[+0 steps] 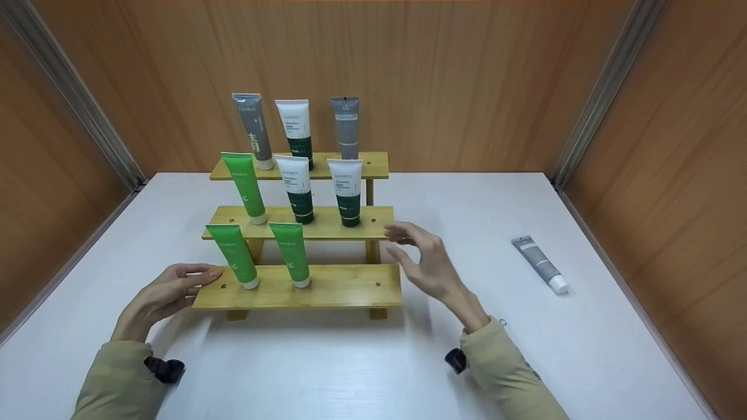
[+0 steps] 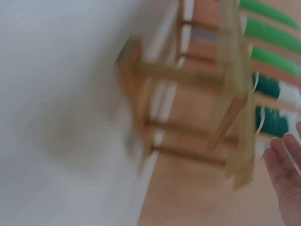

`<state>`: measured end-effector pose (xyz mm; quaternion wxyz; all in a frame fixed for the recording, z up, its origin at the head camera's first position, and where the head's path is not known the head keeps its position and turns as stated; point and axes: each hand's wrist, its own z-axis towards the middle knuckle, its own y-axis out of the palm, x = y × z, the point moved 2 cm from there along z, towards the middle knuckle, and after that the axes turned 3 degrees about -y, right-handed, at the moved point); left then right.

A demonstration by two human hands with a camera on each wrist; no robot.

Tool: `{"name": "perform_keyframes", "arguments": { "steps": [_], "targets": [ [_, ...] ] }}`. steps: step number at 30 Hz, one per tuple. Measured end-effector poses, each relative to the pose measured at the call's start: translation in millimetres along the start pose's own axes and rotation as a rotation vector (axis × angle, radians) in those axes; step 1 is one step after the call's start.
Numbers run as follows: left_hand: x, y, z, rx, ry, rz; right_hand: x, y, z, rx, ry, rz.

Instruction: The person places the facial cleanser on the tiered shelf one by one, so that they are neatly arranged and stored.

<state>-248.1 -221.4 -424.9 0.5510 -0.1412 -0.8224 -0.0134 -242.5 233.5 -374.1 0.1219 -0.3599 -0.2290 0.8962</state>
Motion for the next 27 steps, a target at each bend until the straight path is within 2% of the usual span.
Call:
{"name": "perform_keyframes", "arguments": {
  "steps": [6, 10, 16, 19, 23, 27],
  "targets": [
    [0.7, 0.2, -0.2, -0.002, 0.004, -0.001, 46.4, -47.7, -18.7, -0.027, 0.108, -0.256],
    [0.6, 0.4, -0.7, 0.003, 0.003, -0.012, 68.4, -72.6, -32.0, -0.090, 0.200, -0.361],
    [0.3, 0.4, -0.5, -0.001, 0.003, -0.011, 85.9, -95.3, -47.2, -0.244, 0.398, -0.400],
    [0.3, 0.3, -0.8, -0.006, 0.004, -0.013, 91.1, -100.2, -52.1, -0.313, 0.464, -0.414],
    [0.7, 0.6, -1.2, -0.002, 0.002, -0.013, 96.2, -103.0, -58.2, -0.352, 0.500, -0.418],
    [0.9, 1.1, -1.2, 0.005, -0.005, -0.013, 98.6, -103.5, -62.3, -0.367, 0.502, -0.398]
  ]
}}
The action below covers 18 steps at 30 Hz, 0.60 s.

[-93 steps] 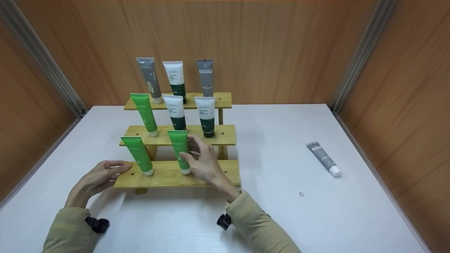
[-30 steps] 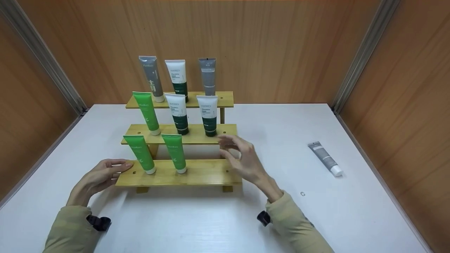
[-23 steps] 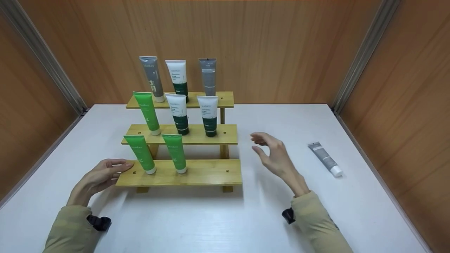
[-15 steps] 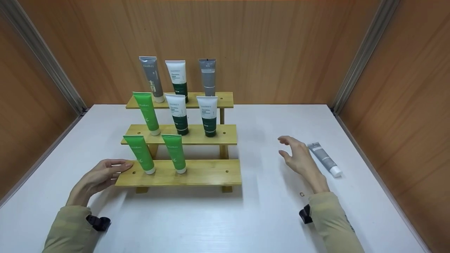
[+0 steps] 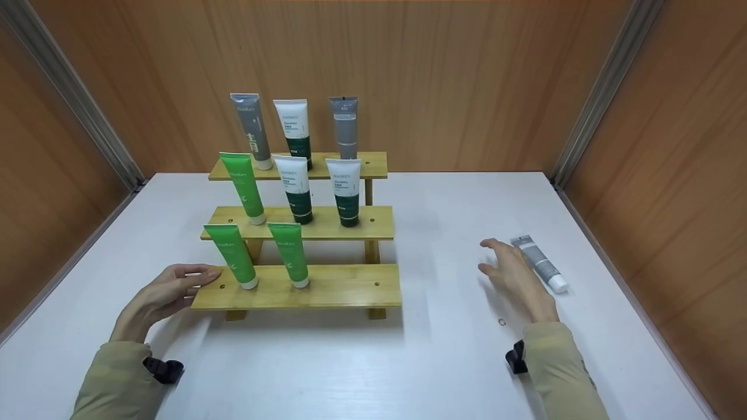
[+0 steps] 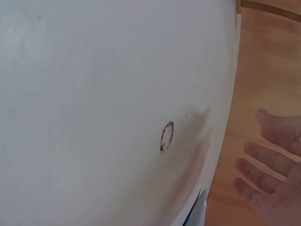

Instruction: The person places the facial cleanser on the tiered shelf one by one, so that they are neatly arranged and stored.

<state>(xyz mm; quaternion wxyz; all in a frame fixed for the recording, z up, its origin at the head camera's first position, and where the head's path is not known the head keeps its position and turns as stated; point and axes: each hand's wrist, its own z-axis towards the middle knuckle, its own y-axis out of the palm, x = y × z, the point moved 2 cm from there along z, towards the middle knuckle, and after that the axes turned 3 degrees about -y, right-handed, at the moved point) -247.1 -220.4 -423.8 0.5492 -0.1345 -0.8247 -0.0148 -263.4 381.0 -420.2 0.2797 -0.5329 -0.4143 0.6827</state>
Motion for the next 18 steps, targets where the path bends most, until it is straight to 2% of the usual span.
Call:
{"name": "perform_keyframes", "arguments": {
  "steps": [7, 18],
  "targets": [
    [1.0, -0.3, 0.0, -0.012, 0.010, -0.005, 1.3, 4.3, -1.6, -0.013, -0.014, 0.021],
    [-0.8, 0.1, 0.9, 0.010, -0.003, 0.024, -1.4, 12.6, -1.1, -0.061, 0.039, 0.053]
  ]
}}
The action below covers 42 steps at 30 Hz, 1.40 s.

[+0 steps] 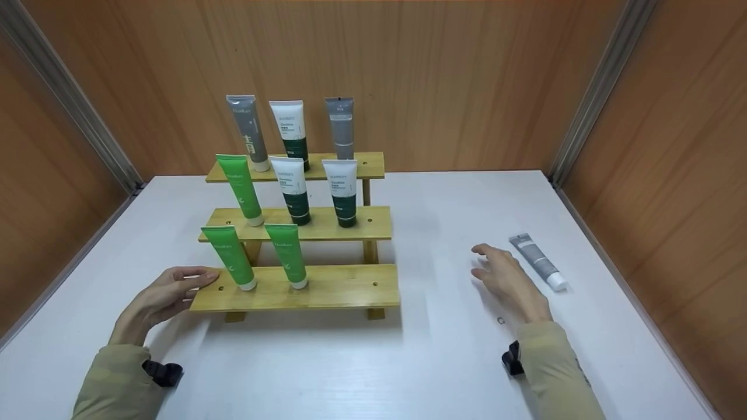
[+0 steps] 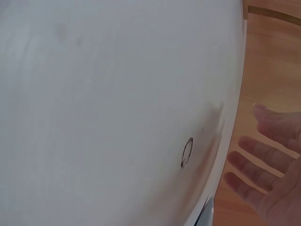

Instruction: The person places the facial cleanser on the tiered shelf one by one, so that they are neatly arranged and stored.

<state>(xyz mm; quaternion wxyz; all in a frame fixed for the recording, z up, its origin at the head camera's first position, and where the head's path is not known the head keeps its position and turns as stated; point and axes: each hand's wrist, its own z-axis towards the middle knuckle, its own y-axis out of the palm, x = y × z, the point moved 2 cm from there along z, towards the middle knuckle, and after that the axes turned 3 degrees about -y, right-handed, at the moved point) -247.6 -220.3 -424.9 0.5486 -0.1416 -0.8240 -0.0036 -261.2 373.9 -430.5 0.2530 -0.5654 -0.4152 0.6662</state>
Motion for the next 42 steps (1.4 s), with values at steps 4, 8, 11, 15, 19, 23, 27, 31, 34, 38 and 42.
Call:
{"name": "perform_keyframes", "arguments": {
  "steps": [4, 8, 11, 15, 19, 23, 27, 31, 34, 38, 42],
  "targets": [
    [-0.8, -0.2, 0.1, 0.009, -0.003, 0.012, -3.4, 1.8, 3.6, -0.008, -0.005, -0.001],
    [-1.7, -0.5, 0.1, 0.015, -0.011, 0.019, -7.9, 3.4, 8.3, 0.002, -0.033, -0.009],
    [-0.9, -0.3, -0.3, 0.013, -0.014, 0.012, -10.5, 4.3, 9.8, 0.002, -0.045, -0.008],
    [0.7, -0.1, -0.7, 0.006, -0.013, 0.003, -12.2, 5.5, 9.8, 0.006, -0.054, -0.008],
    [1.6, 0.0, -0.9, -0.006, -0.009, 0.001, -12.7, 6.8, 9.3, 0.001, -0.058, -0.001],
    [0.7, -0.3, -0.6, -0.019, 0.006, 0.005, -12.0, 7.9, 8.6, -0.002, -0.058, -0.001],
    [-1.3, -1.4, 0.0, -0.017, 0.013, 0.007, -12.9, 8.5, 9.0, 0.000, -0.069, -0.006],
    [-1.5, -2.2, -0.4, -0.016, 0.017, 0.008, -16.1, 9.3, 10.8, -0.006, -0.075, -0.008],
    [-1.5, -2.0, -0.4, -0.013, 0.015, 0.012, -18.4, 10.5, 12.0, -0.010, -0.074, -0.013],
    [-1.5, -1.5, -0.3, -0.011, 0.009, 0.010, -20.8, 12.0, 12.7, -0.014, -0.077, -0.020],
    [-1.2, -1.7, -0.3, -0.010, 0.006, 0.003, -22.1, 12.6, 12.6, -0.016, -0.085, -0.018]
  ]
}}
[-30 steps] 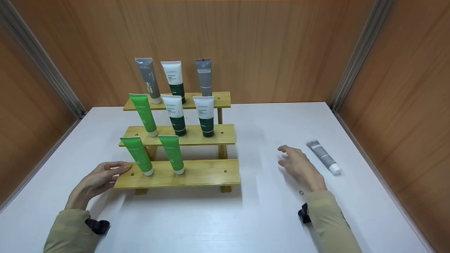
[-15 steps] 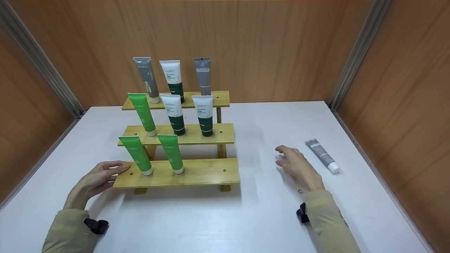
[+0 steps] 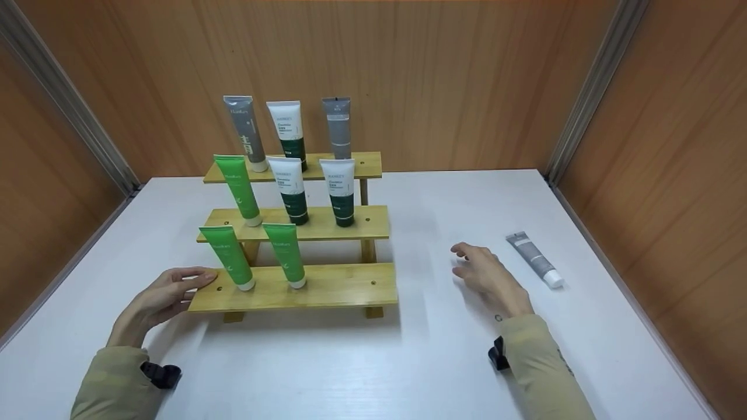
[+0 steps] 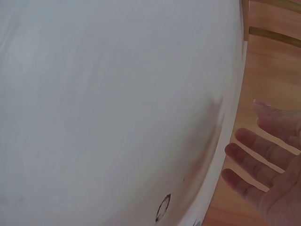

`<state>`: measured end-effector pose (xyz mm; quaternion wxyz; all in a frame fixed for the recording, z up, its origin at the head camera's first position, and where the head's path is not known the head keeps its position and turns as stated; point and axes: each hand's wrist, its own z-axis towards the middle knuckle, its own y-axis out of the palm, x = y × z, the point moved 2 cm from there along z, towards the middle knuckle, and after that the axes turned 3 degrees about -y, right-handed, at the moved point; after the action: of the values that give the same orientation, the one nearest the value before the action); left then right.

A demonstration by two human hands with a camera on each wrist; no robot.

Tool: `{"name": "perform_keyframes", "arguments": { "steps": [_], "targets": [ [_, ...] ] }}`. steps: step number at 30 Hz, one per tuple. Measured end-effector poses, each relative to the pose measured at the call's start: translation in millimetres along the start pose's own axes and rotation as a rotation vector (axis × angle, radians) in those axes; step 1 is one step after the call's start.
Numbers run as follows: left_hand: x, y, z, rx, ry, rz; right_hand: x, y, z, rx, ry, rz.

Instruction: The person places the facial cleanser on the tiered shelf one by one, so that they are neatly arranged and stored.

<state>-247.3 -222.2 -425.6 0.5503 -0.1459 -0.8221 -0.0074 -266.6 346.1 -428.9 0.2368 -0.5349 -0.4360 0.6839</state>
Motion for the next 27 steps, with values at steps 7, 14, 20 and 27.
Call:
{"name": "perform_keyframes", "arguments": {
  "steps": [7, 14, 20, 27],
  "targets": [
    [0.1, 1.7, -0.3, 0.003, 0.001, -0.010, -1.4, 0.3, -0.5, 0.000, 0.007, 0.004],
    [0.9, 3.3, -0.6, 0.010, 0.004, 0.016, -3.8, -0.4, 1.1, 0.006, -0.033, -0.021],
    [0.2, 3.2, -0.3, 0.005, 0.002, 0.012, -4.8, -1.3, 1.9, -0.010, -0.020, -0.013],
    [1.5, 3.3, -1.1, -0.002, 0.004, 0.006, -2.8, -3.5, -0.6, -0.012, -0.016, -0.016]
  ]
}}
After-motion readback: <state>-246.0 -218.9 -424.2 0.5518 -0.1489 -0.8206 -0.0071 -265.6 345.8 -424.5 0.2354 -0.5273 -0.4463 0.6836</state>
